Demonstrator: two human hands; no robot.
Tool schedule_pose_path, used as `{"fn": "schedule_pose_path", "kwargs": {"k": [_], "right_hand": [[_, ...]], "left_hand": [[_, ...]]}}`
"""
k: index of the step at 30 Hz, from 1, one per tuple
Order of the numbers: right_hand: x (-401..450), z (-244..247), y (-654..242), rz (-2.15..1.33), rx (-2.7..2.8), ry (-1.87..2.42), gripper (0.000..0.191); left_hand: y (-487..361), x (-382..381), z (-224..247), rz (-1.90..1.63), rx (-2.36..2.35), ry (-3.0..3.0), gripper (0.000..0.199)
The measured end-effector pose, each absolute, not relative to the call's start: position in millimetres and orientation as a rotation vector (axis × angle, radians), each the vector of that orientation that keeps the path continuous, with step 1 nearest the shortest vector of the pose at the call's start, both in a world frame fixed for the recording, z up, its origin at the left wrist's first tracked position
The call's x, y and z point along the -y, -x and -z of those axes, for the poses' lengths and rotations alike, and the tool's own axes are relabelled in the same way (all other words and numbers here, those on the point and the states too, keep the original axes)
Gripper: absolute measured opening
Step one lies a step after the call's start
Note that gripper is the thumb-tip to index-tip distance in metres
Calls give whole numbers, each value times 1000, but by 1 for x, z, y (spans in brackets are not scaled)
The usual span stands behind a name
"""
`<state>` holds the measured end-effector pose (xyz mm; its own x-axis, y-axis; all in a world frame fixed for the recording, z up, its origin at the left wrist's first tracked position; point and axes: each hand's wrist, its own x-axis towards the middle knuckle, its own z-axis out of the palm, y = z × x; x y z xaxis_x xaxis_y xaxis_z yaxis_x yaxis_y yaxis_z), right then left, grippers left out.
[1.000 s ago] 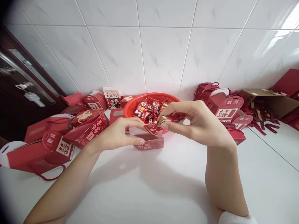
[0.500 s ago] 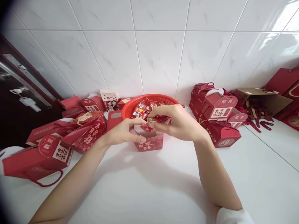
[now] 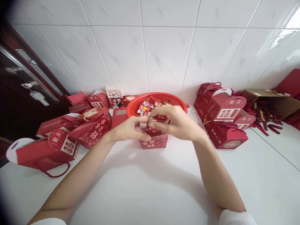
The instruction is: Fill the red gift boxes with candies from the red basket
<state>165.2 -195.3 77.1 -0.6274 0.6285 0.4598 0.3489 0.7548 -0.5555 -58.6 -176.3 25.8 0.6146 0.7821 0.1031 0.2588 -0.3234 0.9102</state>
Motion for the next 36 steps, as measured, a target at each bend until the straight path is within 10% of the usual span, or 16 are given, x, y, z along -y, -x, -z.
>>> {"fn": "schedule_pose_path", "kwargs": {"k": [22,36], "right_hand": [[190,-70,-162,-509,2309,726,16],[192,-64,-205,-573,2274,1010,52]], "left_hand": [[61,176,-27,-652,-841,-1969,51],[58,176,-22,-686,-822,-2186,49]]}}
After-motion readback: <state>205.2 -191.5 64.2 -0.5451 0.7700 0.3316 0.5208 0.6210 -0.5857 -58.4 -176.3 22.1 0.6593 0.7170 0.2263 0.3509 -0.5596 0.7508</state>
